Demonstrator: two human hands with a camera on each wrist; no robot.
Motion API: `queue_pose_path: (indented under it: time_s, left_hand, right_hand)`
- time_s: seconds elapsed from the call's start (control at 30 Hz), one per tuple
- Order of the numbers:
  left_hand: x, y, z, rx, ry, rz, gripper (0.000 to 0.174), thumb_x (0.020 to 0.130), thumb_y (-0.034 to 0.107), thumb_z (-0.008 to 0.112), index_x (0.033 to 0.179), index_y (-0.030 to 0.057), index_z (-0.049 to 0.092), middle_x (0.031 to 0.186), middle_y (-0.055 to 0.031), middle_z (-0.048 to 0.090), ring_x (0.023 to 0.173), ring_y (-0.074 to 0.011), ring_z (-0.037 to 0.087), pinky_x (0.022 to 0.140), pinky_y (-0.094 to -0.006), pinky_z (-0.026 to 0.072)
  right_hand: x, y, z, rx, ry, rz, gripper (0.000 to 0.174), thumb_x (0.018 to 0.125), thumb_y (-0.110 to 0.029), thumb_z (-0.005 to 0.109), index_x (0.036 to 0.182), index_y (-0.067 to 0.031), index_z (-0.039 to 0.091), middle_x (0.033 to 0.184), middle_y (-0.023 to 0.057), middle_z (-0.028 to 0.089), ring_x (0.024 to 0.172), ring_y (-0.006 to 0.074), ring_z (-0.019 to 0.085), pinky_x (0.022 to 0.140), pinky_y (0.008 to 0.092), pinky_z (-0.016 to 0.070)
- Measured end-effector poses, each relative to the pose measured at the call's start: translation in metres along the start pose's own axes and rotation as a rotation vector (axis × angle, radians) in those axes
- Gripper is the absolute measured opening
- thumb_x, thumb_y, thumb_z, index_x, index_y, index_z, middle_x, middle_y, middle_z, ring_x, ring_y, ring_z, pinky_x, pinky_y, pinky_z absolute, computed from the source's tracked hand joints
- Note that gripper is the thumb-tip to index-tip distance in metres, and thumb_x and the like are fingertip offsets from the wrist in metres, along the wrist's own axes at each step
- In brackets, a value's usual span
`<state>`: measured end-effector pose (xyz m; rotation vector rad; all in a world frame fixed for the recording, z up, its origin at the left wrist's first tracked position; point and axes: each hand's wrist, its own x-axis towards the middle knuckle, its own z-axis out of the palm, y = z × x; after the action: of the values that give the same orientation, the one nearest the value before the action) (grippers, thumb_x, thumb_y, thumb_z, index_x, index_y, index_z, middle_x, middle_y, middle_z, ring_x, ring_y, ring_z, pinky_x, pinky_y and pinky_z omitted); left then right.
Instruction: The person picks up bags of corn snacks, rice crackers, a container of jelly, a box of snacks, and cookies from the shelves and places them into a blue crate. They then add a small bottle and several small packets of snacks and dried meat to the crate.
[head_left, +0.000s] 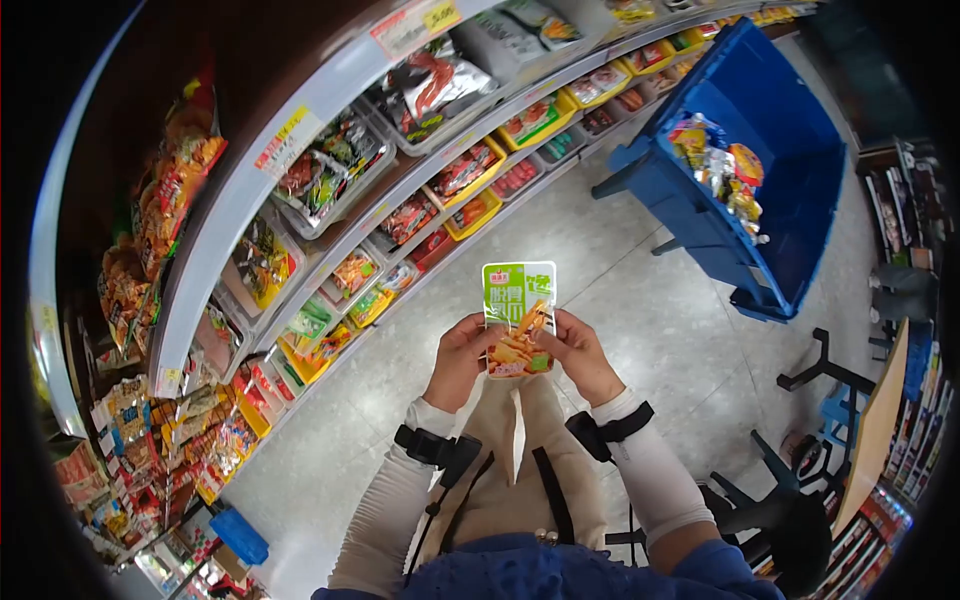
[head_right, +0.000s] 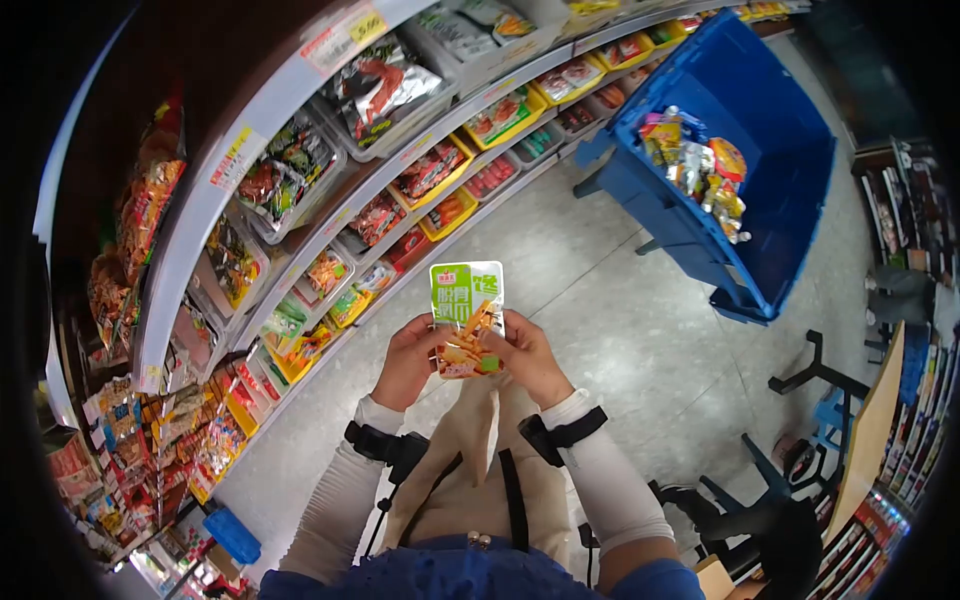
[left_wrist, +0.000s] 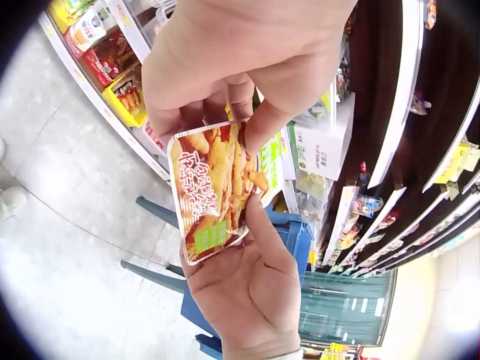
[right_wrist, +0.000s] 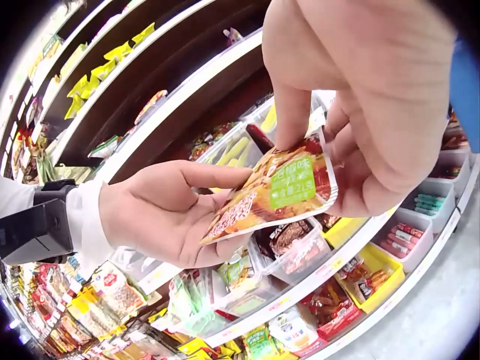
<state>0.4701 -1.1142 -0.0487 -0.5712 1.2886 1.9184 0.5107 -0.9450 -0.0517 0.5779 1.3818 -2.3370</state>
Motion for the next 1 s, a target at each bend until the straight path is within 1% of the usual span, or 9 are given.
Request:
queue_pose_path:
  time_s: [0.3, 0.37, 0.43, 0.57, 0.6, 0.67, 0.87, 0.9, 1.0]
  left_hand:
    - [-0.013, 0.018, 0.066, 0.119, -0.216, 0.058, 0.021, 0.084, 0.012, 0.052, 0.102, 0.0031, 0.053, 0.094, -0.0049, 0.058, 0.082, -0.0119, 0.057, 0.069, -0.0253, 0.0477]
    - [-0.009, 0.015, 0.098, 0.108, -0.266, 0.089, 0.022, 0.084, 0.012, 0.052, 0.103, 0.0024, 0.052, 0.094, -0.0054, 0.058, 0.083, -0.0117, 0.057, 0.069, -0.0248, 0.0475]
    - [-0.005, 0.014, 0.138, 0.129, -0.298, 0.128, 0.022, 0.084, 0.005, 0.049, 0.102, -0.0061, 0.05, 0.095, -0.0098, 0.058, 0.086, -0.013, 0.057, 0.072, -0.0239, 0.0469]
    - [0.03, -0.001, 0.221, 0.051, -0.417, 0.193, 0.023, 0.082, 0.004, 0.049, 0.103, -0.0057, 0.05, 0.094, -0.0099, 0.058, 0.085, -0.0138, 0.057, 0.072, -0.0237, 0.046]
    - [0.041, -0.004, 0.243, 0.127, -0.416, 0.255, 0.023, 0.081, 0.004, 0.049, 0.103, -0.0049, 0.05, 0.094, -0.0099, 0.058, 0.084, -0.0137, 0.057, 0.071, -0.024, 0.0458]
    - [0.061, -0.009, 0.288, 0.202, -0.419, 0.313, 0.024, 0.081, 0.004, 0.049, 0.104, -0.0041, 0.05, 0.093, -0.0099, 0.058, 0.083, -0.0136, 0.057, 0.07, -0.0244, 0.0456]
    - [0.139, -0.038, 0.385, 0.397, -0.387, 0.439, 0.038, 0.074, 0.005, 0.053, 0.11, -0.0022, 0.045, 0.1, -0.0157, 0.056, 0.09, -0.0247, 0.055, 0.078, -0.0322, 0.043]
    - [0.136, -0.023, 0.394, 0.422, -0.415, 0.292, 0.035, 0.078, 0.003, 0.05, 0.112, -0.0016, 0.043, 0.102, -0.0098, 0.055, 0.093, -0.0138, 0.053, 0.078, -0.0263, 0.0436]
    - [0.168, -0.02, 0.4, 0.327, -0.376, 0.121, 0.035, 0.077, 0.004, 0.052, 0.111, -0.0009, 0.044, 0.103, -0.0097, 0.055, 0.092, -0.0145, 0.054, 0.078, -0.0257, 0.0432]
  right_hand:
    - [-0.053, -0.043, -0.015, 0.036, 0.229, -0.129, 0.033, 0.083, -0.005, 0.052, 0.114, 0.0008, 0.043, 0.098, 0.0067, 0.059, 0.085, 0.0097, 0.055, 0.072, 0.0209, 0.0448]
    - [-0.057, -0.051, -0.041, 0.067, 0.312, -0.185, 0.037, 0.082, -0.005, 0.053, 0.117, 0.0001, 0.041, 0.097, 0.0075, 0.059, 0.085, 0.0115, 0.056, 0.071, 0.0222, 0.0464]
    - [-0.065, -0.072, -0.07, 0.044, 0.328, -0.201, 0.039, 0.082, -0.005, 0.053, 0.118, -0.0008, 0.04, 0.098, 0.0074, 0.058, 0.086, 0.0128, 0.057, 0.072, 0.0242, 0.0467]
    - [-0.077, -0.13, -0.13, -0.02, 0.43, -0.257, 0.045, 0.082, -0.005, 0.052, 0.123, 0.0002, 0.034, 0.103, 0.0099, 0.056, 0.089, 0.0157, 0.057, 0.076, 0.0272, 0.0467]
    - [-0.078, -0.146, -0.142, -0.023, 0.453, -0.302, 0.043, 0.082, -0.004, 0.051, 0.122, 0.0002, 0.036, 0.096, 0.0076, 0.059, 0.083, 0.0124, 0.058, 0.07, 0.0226, 0.0468]
    - [-0.079, -0.177, -0.173, -0.046, 0.509, -0.349, 0.043, 0.082, -0.003, 0.05, 0.122, 0.0006, 0.035, 0.095, 0.0078, 0.059, 0.083, 0.0122, 0.058, 0.07, 0.0223, 0.0466]
    - [-0.055, -0.222, -0.284, -0.05, 0.578, -0.318, 0.043, 0.082, -0.004, 0.052, 0.121, 0.0011, 0.036, 0.09, 0.0074, 0.06, 0.078, 0.0129, 0.059, 0.066, 0.0223, 0.0474]
    - [-0.047, -0.224, -0.295, -0.137, 0.594, -0.274, 0.043, 0.082, -0.003, 0.053, 0.121, 0.0013, 0.036, 0.091, 0.0082, 0.059, 0.079, 0.0131, 0.059, 0.066, 0.0227, 0.0473]
    - [-0.017, -0.217, -0.327, -0.187, 0.569, -0.151, 0.045, 0.079, -0.002, 0.055, 0.12, 0.0019, 0.037, 0.096, 0.0104, 0.057, 0.083, 0.0145, 0.057, 0.07, 0.0235, 0.046]
